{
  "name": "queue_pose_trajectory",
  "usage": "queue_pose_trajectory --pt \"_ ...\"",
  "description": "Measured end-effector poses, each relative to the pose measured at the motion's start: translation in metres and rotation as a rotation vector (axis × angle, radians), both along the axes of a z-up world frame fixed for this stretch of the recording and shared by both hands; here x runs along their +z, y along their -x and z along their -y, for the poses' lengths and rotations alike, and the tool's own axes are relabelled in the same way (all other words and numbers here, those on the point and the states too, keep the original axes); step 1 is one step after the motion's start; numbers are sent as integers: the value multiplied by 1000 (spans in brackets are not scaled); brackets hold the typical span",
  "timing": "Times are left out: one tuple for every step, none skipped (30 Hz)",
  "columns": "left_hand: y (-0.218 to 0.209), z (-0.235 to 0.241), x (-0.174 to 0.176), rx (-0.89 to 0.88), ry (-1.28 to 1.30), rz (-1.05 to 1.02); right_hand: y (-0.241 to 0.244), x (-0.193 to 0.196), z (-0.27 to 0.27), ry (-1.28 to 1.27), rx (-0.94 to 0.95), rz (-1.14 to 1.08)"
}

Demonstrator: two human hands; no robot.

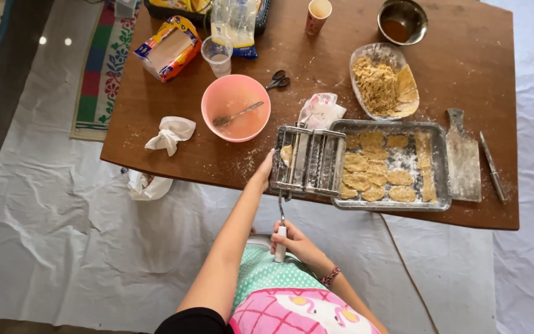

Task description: The person is using a manual pasta machine to flatten small pieces of dough and then arranging them in a metal tray.

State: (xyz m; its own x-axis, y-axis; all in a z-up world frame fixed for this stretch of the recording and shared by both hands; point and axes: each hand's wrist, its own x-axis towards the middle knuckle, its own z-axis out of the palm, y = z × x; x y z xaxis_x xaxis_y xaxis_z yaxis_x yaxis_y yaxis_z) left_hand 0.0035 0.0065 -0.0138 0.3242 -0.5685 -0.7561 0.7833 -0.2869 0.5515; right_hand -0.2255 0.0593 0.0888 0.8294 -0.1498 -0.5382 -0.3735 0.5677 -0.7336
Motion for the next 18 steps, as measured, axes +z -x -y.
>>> queue_pose_trajectory --pt "1 -2 3 -3 3 -31 1 -3 0 -14 -1 26" --pt "2 -4 6 -7 7 -62 3 -6 0 -28 -2 52" --pt "3 -2 3 -5 7 -67 4 -2 1 -27 0 47" --pt "4 -2 1 -6 4 -73 5 2 1 -18 18 58" --pt "1 0 -1 -3 2 -75 3 5 2 -6 40 74" --pt "0 0 -12 2 5 -75 6 4 3 -4 45 74" --pt "-3 1 -22 7 9 -82 6 2 5 -23 47 95" --pt "-8 1 -32 12 13 -89 6 1 6 -42 48 116" --pt "-6 3 -33 16 13 -90 6 4 6 -43 52 114" --pt "-5 5 -34 19 23 -97 5 7 6 -30 56 116" --pt "-4 6 -36 21 30 -106 5 10 4 -20 59 115" --pt "-4 5 -38 23 28 -109 4 9 5 -22 60 112" --pt "-5 5 -39 26 37 -127 3 9 6 -15 74 115" --pt "-6 4 -40 30 47 -146 2 9 7 -7 87 118" --pt "-7 7 -53 27 45 -146 3 10 6 -9 84 119" --pt "-8 11 -65 10 59 -165 4 11 5 39 90 109" --pt "-14 18 -76 -11 76 -180 0 13 6 91 92 103" --pt "-15 21 -79 -19 77 -174 -2 8 7 93 84 109"
